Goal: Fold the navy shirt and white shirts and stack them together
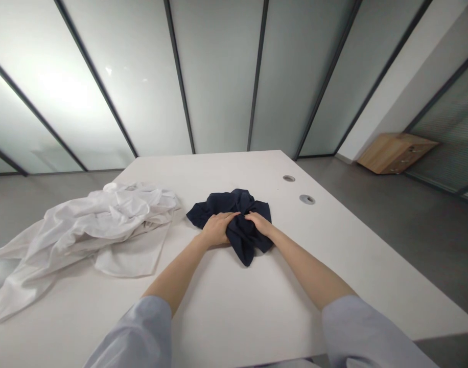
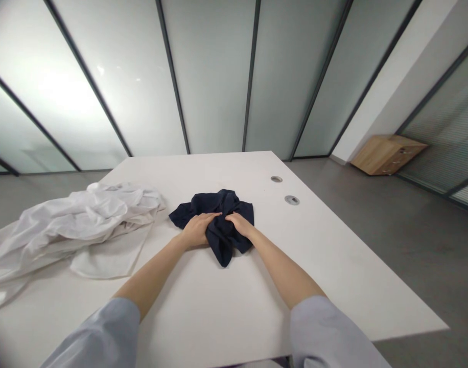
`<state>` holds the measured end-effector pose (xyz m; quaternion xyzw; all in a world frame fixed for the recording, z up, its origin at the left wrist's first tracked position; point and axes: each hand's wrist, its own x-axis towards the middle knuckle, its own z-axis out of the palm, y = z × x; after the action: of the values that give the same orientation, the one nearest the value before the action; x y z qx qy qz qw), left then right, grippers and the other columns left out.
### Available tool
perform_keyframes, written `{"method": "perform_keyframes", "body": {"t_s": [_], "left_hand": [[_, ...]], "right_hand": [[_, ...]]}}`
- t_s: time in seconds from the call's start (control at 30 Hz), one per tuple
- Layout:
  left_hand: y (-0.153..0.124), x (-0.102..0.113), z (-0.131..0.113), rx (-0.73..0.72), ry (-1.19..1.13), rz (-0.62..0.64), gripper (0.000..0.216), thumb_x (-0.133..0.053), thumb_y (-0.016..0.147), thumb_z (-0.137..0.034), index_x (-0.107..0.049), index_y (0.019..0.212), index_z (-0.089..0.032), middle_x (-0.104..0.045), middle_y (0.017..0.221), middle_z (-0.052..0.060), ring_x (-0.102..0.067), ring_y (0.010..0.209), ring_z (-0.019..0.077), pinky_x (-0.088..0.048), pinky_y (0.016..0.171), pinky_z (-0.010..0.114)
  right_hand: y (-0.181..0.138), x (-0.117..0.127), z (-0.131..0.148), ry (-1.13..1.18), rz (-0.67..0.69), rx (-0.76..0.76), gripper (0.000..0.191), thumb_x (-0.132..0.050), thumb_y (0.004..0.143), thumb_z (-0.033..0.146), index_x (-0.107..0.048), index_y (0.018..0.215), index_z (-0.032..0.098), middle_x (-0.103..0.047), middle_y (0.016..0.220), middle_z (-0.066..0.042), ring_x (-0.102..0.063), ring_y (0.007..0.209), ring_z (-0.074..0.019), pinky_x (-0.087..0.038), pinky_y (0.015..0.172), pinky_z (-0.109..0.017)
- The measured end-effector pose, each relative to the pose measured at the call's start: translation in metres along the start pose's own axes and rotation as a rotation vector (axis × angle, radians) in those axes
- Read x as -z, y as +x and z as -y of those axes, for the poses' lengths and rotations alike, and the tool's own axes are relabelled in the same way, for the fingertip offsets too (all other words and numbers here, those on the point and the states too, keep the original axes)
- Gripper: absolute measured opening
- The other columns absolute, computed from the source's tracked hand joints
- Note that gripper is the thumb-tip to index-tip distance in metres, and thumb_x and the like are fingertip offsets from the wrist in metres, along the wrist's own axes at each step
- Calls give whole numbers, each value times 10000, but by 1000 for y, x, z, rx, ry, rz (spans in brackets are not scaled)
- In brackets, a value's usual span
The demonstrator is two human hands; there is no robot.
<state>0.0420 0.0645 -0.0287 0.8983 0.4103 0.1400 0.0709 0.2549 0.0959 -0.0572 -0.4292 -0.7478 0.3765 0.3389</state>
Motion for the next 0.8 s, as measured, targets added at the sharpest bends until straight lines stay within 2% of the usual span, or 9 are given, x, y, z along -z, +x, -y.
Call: {"method": "perform_keyframes", "body": {"t_s": [0.07,0.13,0.23,0.3,0.4,0.53,0.67,0.73,0.8], "left_hand": [[2,1,0,44,20,18,521,-622,772,-398,-564,1266,-243,-649,1187,87,-589,1090,269,-441,957,382],[2,1,1,82,58,8,351,-610,773,-357,-641,1093,-215,-675,1030,92,-612,991,269,-464,897,378],[0,-1,4,96,54,-30,237,-602,752,-301,-650,960,-200,-667,937,87,-614,924,262,-479,832,363],[-2,-2,7,102,13,-73,206,-594,729,-255,-644,921,-199,-660,920,83,-610,915,255,-480,813,352],[-6,2,13,148,-66,-201,199,-579,680,-189,-637,871,-198,-648,898,81,-606,906,249,-479,797,343],[-7,32,25,228,-181,-526,190,-551,644,-168,-612,823,-188,-631,843,58,-605,840,230,-484,749,327],[-4,98,47,215,-178,-869,84,-542,647,-194,-551,730,-190,-569,726,1,-577,723,187,-468,673,292],[-5,141,60,185,-109,-991,76,-568,680,-204,-544,749,-184,-560,752,-8,-582,769,184,-473,728,303],[-11,187,72,177,-28,-1074,59,-571,757,-212,-546,789,-169,-562,840,-2,-581,901,193,-460,856,343]], "right_hand": [[-3,7,-2,33,-190,6,408,-391,855,376,-682,611,227,-727,762,-40,-649,857,-249,-433,937,-389],[-6,19,-7,49,-482,-9,461,-348,877,403,-671,600,226,-713,732,-45,-646,845,-234,-439,909,-363],[-10,40,-20,50,-875,-123,430,-374,849,406,-593,523,230,-666,632,-48,-618,741,-218,-451,817,-345],[-11,50,-28,76,-1003,-212,398,-394,821,393,-539,486,235,-624,564,-41,-587,664,-211,-444,742,-341],[-11,54,-33,76,-1005,-234,356,-425,785,381,-529,479,234,-592,525,-26,-547,616,-197,-412,666,-324],[-11,49,-29,57,-948,-237,323,-455,752,380,-533,480,226,-552,493,-8,-495,579,-179,-366,603,-307],[-12,48,-26,95,-923,-280,306,-470,753,373,-531,496,219,-513,480,11,-461,543,-163,-346,574,-301],[-12,49,-25,100,-919,-304,297,-474,754,365,-530,501,219,-488,464,20,-443,522,-158,-330,549,-298],[-12,49,-25,99,-914,-335,283,-482,744,353,-530,498,221,-474,450,23,-428,507,-154,-317,527,-296]]}}
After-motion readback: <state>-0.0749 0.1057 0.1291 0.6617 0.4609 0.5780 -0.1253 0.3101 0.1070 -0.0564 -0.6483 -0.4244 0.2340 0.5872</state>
